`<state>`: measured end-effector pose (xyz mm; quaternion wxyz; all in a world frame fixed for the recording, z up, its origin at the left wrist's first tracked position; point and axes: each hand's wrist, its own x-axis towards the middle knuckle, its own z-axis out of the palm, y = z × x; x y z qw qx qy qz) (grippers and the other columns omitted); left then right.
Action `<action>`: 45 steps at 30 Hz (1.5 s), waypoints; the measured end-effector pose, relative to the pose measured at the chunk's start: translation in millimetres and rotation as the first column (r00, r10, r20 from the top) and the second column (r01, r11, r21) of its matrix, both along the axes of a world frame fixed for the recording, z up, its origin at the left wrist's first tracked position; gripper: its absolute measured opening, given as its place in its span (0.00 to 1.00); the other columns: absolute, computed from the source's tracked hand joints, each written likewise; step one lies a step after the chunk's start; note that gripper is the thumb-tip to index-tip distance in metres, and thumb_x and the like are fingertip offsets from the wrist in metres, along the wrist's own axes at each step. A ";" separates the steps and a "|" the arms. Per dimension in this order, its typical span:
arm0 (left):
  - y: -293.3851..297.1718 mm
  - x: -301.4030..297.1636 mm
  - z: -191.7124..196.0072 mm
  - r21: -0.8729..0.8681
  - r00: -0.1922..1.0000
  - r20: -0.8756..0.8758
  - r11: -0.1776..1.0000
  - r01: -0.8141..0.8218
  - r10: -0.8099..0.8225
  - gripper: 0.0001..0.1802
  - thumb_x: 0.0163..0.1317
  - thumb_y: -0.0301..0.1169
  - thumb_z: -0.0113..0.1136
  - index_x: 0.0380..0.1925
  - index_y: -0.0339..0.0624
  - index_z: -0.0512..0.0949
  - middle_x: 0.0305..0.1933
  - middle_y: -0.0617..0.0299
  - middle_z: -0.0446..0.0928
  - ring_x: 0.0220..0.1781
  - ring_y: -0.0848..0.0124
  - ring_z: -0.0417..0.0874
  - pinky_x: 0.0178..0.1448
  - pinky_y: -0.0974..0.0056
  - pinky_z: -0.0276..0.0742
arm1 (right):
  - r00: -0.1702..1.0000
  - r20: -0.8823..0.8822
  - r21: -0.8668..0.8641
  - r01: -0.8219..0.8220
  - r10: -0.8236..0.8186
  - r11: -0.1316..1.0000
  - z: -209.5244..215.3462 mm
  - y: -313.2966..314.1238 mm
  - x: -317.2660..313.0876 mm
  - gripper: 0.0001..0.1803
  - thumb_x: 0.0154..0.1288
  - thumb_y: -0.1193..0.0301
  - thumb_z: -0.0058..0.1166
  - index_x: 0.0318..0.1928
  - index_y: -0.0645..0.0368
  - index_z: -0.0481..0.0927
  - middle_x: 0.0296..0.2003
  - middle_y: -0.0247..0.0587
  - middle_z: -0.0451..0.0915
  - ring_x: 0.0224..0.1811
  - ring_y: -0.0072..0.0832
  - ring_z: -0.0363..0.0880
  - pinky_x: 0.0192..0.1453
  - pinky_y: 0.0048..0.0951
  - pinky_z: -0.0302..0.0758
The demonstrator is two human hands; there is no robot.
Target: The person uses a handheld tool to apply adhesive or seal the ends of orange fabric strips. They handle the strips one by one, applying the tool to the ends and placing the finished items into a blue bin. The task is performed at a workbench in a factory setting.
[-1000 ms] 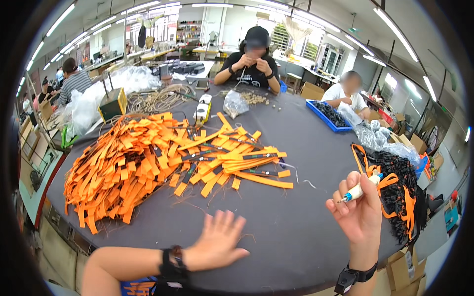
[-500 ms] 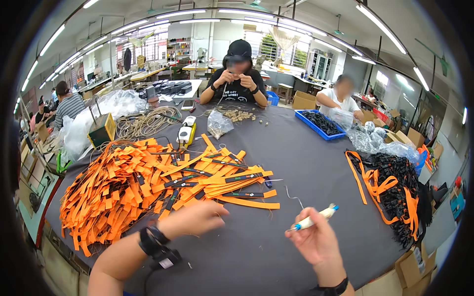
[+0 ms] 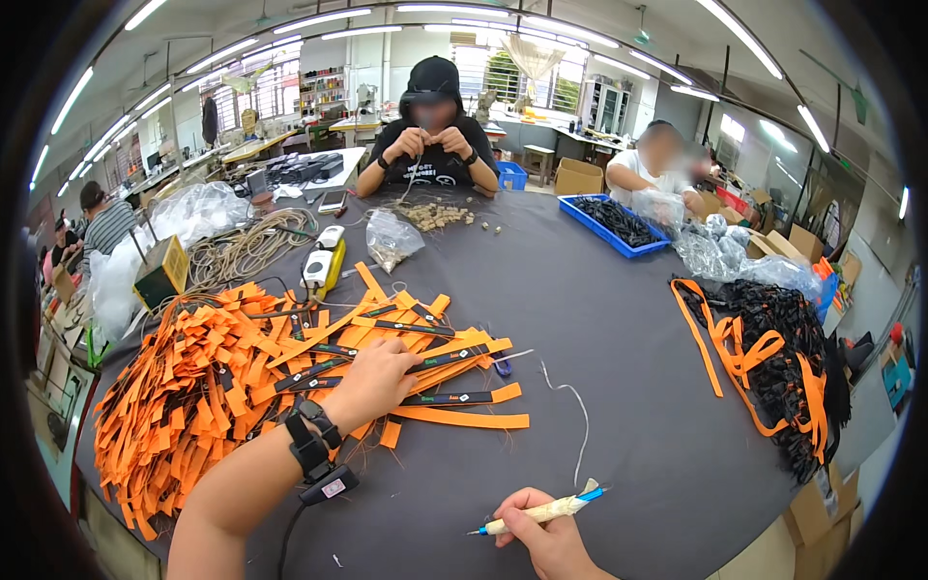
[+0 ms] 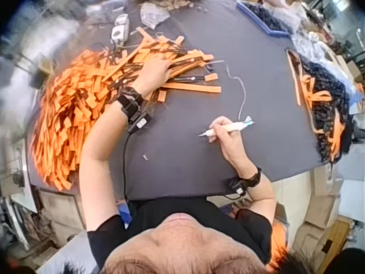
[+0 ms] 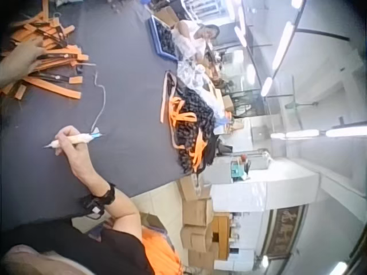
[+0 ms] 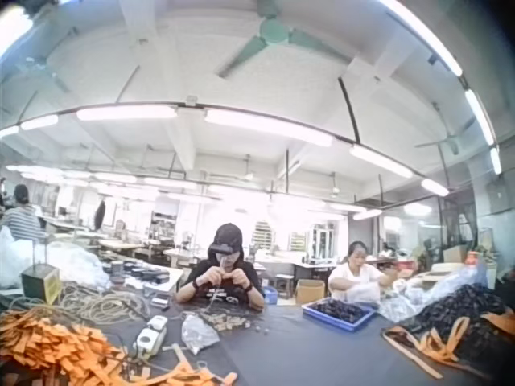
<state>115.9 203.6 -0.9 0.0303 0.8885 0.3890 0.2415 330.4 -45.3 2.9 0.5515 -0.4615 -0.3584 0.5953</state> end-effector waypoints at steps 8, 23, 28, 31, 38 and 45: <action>5.5 12.4 -5.0 0.010 0.995 -0.020 0.996 -0.093 0.093 0.11 0.56 0.34 0.64 0.35 0.39 0.84 0.37 0.54 0.77 0.45 0.56 0.77 0.51 0.55 0.73 | 1.000 -0.013 -0.042 -0.014 0.014 0.999 2.3 -0.5 8.1 0.04 0.69 0.75 0.49 0.39 0.64 0.74 0.31 0.41 0.79 0.31 0.25 0.79 0.39 0.27 0.77; -23.2 -22.2 17.5 0.106 0.997 -0.053 0.993 0.058 -0.052 0.16 0.53 0.36 0.69 0.36 0.38 0.78 0.37 0.53 0.75 0.43 0.57 0.78 0.48 0.56 0.74 | 0.997 0.049 -0.031 0.056 -0.055 0.998 3.4 9.6 5.3 0.04 0.69 0.76 0.48 0.37 0.64 0.75 0.28 0.41 0.79 0.28 0.23 0.78 0.35 0.26 0.77; -21.5 -15.7 -2.1 0.009 0.996 0.036 0.996 -0.087 0.087 0.07 0.57 0.30 0.63 0.30 0.38 0.78 0.35 0.53 0.75 0.42 0.55 0.78 0.46 0.55 0.74 | 0.995 0.060 0.015 0.081 -0.082 0.997 -4.1 14.4 11.4 0.07 0.69 0.72 0.53 0.37 0.64 0.76 0.30 0.39 0.79 0.29 0.21 0.77 0.36 0.23 0.76; -22.1 -24.5 3.9 -0.022 0.972 0.221 0.997 -0.076 0.079 0.06 0.58 0.29 0.60 0.29 0.37 0.78 0.33 0.52 0.76 0.40 0.54 0.79 0.45 0.55 0.74 | 0.995 0.074 0.040 0.065 -0.068 0.997 -7.4 15.8 14.0 0.07 0.69 0.71 0.53 0.37 0.64 0.76 0.30 0.39 0.79 0.29 0.21 0.77 0.36 0.23 0.76; -111.2 -80.3 34.2 -0.496 0.962 0.269 0.852 0.169 -0.034 0.08 0.63 0.30 0.59 0.35 0.36 0.81 0.28 0.53 0.79 0.30 0.62 0.81 0.35 0.63 0.75 | 0.994 0.025 0.207 0.096 -0.104 0.974 -11.6 18.2 24.8 0.07 0.69 0.71 0.53 0.38 0.63 0.75 0.29 0.39 0.79 0.29 0.23 0.78 0.36 0.25 0.76; -174.3 -113.2 5.1 -0.429 0.948 0.275 0.861 0.272 -0.163 0.11 0.60 0.25 0.59 0.42 0.36 0.80 0.38 0.53 0.77 0.39 0.57 0.80 0.43 0.62 0.77 | 0.988 0.063 0.246 0.123 -0.142 0.962 15.5 17.0 -0.2 0.06 0.69 0.73 0.51 0.37 0.64 0.74 0.28 0.40 0.78 0.27 0.23 0.76 0.35 0.25 0.76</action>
